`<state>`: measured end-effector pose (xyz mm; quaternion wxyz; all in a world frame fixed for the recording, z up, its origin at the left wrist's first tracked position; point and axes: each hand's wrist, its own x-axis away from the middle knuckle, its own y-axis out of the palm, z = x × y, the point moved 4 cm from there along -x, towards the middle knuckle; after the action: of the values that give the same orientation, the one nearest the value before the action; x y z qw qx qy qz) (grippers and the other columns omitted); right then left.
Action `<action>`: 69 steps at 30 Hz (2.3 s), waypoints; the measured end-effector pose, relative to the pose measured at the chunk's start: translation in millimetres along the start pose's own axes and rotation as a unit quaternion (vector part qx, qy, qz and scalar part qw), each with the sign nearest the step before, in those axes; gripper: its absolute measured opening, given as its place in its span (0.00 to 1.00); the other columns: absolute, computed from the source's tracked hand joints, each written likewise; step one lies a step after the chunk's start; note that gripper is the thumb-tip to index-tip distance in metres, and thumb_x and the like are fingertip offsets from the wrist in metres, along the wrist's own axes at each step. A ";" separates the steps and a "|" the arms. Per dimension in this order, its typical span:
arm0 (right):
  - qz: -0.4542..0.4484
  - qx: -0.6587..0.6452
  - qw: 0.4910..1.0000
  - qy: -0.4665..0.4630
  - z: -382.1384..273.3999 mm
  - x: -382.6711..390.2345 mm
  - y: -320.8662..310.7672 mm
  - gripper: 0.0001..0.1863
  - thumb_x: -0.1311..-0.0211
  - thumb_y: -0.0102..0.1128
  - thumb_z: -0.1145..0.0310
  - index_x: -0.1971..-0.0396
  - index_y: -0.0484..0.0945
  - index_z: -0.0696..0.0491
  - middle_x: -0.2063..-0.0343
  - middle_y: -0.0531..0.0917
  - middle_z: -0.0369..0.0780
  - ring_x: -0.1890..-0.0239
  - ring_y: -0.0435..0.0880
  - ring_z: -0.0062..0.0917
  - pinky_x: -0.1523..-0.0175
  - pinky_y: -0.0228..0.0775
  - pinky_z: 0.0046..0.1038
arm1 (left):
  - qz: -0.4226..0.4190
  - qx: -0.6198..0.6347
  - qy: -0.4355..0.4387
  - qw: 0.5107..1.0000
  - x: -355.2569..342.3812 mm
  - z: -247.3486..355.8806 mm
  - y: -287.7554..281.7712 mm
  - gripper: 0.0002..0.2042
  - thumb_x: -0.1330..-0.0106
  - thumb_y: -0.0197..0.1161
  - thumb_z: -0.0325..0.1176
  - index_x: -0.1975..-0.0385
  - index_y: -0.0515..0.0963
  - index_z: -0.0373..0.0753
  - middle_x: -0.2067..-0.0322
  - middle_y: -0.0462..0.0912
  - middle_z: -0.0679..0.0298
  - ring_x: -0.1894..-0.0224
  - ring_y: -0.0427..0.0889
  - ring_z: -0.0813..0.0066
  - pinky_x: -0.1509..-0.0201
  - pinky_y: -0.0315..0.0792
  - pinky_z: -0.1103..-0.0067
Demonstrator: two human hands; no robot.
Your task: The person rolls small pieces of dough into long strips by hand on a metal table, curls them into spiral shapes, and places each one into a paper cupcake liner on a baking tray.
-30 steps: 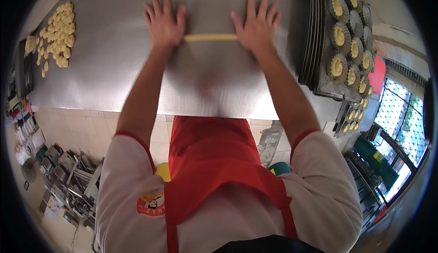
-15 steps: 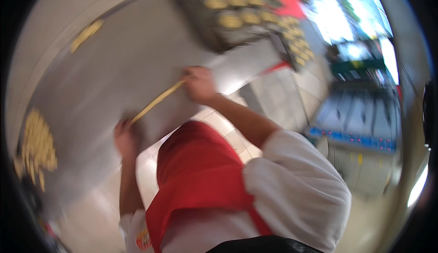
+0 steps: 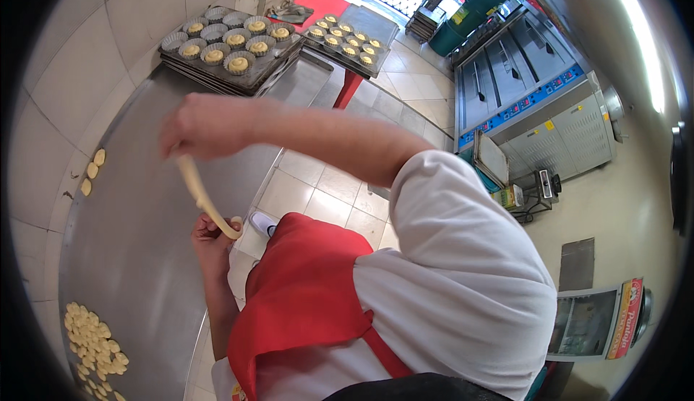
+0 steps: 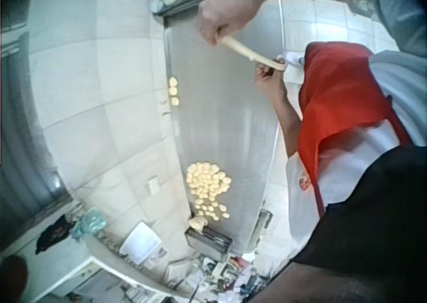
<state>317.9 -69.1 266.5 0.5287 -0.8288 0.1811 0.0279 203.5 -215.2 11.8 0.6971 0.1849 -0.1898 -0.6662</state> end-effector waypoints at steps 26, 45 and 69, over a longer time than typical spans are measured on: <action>0.220 -0.610 0.650 0.397 278.3 34.3 39.2 0.22 0.27 0.70 0.69 0.37 0.78 0.58 0.50 0.87 0.41 0.48 0.88 0.28 0.48 0.88 0.32 | 0.175 -0.077 -0.068 0.979 -303.2 78.2 63.7 0.21 0.26 0.72 0.39 0.41 0.80 0.31 0.53 0.87 0.59 0.51 0.87 0.72 0.46 0.84 0.74; 0.084 0.105 0.937 0.323 477.4 -71.6 -98.5 0.15 0.30 0.67 0.66 0.47 0.87 0.51 0.56 0.89 0.46 0.55 0.90 0.41 0.52 0.83 0.40 | 0.224 -0.881 -0.191 0.369 -391.8 151.3 -318.4 0.22 0.33 0.67 0.29 0.40 0.75 0.40 0.43 0.75 0.50 0.40 0.80 0.46 0.39 0.81 0.58; -0.159 0.092 0.972 0.148 66.3 49.8 315.2 0.46 0.22 0.53 0.46 0.19 0.51 0.62 0.18 0.52 0.56 0.16 0.49 0.53 0.16 0.40 0.58 | 0.382 -0.395 0.075 0.832 77.3 34.1 -99.1 0.20 0.30 0.70 0.27 0.40 0.77 0.34 0.50 0.81 0.52 0.51 0.83 0.59 0.48 0.80 0.68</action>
<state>270.1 -142.1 -47.5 0.5677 -0.7898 0.1250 -0.1960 104.0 -297.0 -8.1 0.9219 -0.1444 0.0870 -0.3488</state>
